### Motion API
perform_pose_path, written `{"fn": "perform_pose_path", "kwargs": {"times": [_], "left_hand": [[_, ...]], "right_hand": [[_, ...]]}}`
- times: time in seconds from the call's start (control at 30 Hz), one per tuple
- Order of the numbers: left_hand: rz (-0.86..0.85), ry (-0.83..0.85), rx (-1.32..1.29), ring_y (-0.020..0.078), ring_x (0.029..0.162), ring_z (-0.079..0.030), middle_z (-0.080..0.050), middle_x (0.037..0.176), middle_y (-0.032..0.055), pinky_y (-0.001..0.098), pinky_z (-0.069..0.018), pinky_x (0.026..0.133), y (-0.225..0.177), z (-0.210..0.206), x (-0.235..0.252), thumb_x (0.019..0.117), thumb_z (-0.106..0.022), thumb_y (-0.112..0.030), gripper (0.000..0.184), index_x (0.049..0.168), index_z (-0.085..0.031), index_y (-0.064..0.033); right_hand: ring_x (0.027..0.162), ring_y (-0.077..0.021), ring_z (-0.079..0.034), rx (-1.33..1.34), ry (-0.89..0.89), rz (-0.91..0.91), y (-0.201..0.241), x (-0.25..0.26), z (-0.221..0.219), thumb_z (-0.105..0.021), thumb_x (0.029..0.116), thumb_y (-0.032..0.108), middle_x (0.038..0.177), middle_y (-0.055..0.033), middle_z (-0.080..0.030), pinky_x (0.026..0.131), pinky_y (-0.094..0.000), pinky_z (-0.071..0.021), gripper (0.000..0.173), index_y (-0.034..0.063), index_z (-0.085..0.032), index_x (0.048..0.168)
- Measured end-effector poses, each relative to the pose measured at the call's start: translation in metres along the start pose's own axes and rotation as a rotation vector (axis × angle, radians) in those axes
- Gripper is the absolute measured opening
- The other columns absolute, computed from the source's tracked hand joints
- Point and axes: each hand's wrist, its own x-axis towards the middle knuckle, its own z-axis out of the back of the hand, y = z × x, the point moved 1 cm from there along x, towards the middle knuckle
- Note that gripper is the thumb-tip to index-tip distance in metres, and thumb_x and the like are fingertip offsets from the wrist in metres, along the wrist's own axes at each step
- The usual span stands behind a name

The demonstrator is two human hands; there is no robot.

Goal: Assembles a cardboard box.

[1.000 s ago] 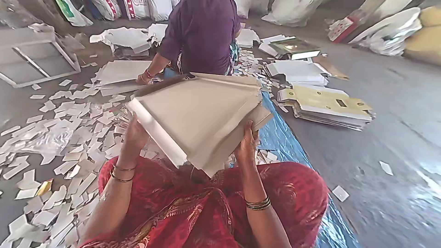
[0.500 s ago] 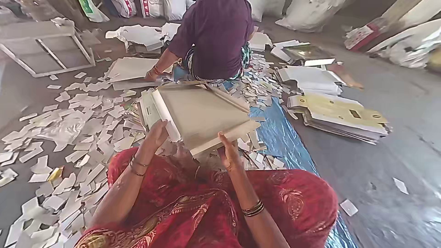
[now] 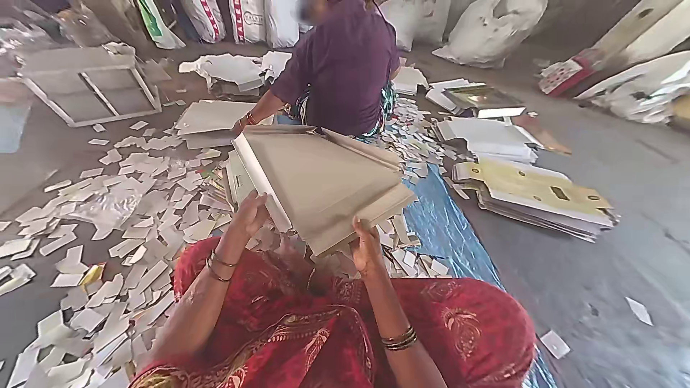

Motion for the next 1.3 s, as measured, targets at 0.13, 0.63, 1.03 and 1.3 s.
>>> {"fn": "perform_pose_path", "kwargs": {"times": [0.13,0.63,1.03,1.3], "left_hand": [[0.005,0.011,-0.031,0.0187,0.092,-0.069,-0.066,0.11,0.0099,0.0377,-0.0592,0.08,-0.004,0.001,-0.002,0.1104,-0.039,-0.017,0.033,0.143,-0.041,-0.0135],[-0.017,0.088,0.067,0.0135,0.094,-0.07,-0.071,0.107,0.0068,0.0321,-0.0593,0.085,-0.013,-0.007,-0.022,0.1114,-0.034,-0.021,0.034,0.138,-0.051,-0.0073],[-0.121,0.101,-0.057,0.0174,0.118,-0.063,-0.061,0.135,0.0058,0.0397,-0.0539,0.098,-0.02,0.018,-0.004,0.1119,-0.035,-0.027,0.048,0.159,-0.025,-0.0245],[-0.091,0.353,0.069,0.0162,0.112,-0.066,-0.066,0.128,0.0035,0.0379,-0.0561,0.095,-0.018,0.009,-0.019,0.1091,-0.039,-0.029,0.05,0.158,-0.027,-0.0259]], "right_hand": [[0.098,-0.0195,-0.07,0.172,0.006,0.056,0.019,0.01,0.014,-0.042,0.1104,0.016,0.115,-0.0119,-0.066,0.084,-0.0379,-0.0613,0.032,0.0058,-0.041,0.14],[0.109,-0.0183,-0.067,0.322,0.391,0.084,0.021,-0.007,0.009,-0.036,0.1064,0.009,0.122,-0.006,-0.064,0.094,-0.0413,-0.0576,0.034,0.0114,-0.036,0.14],[0.121,-0.0231,-0.062,-0.167,-0.047,0.191,0.059,0.027,0.064,-0.039,0.1111,0.028,0.141,-0.0119,-0.057,0.095,-0.0421,-0.0555,0.045,0.0073,-0.037,0.151],[0.127,-0.0205,-0.055,-0.448,-0.017,0.334,0.062,0.033,0.075,-0.054,0.1035,0.024,0.14,-0.0116,-0.054,0.099,-0.0418,-0.0512,0.043,0.0034,-0.049,0.141]]}}
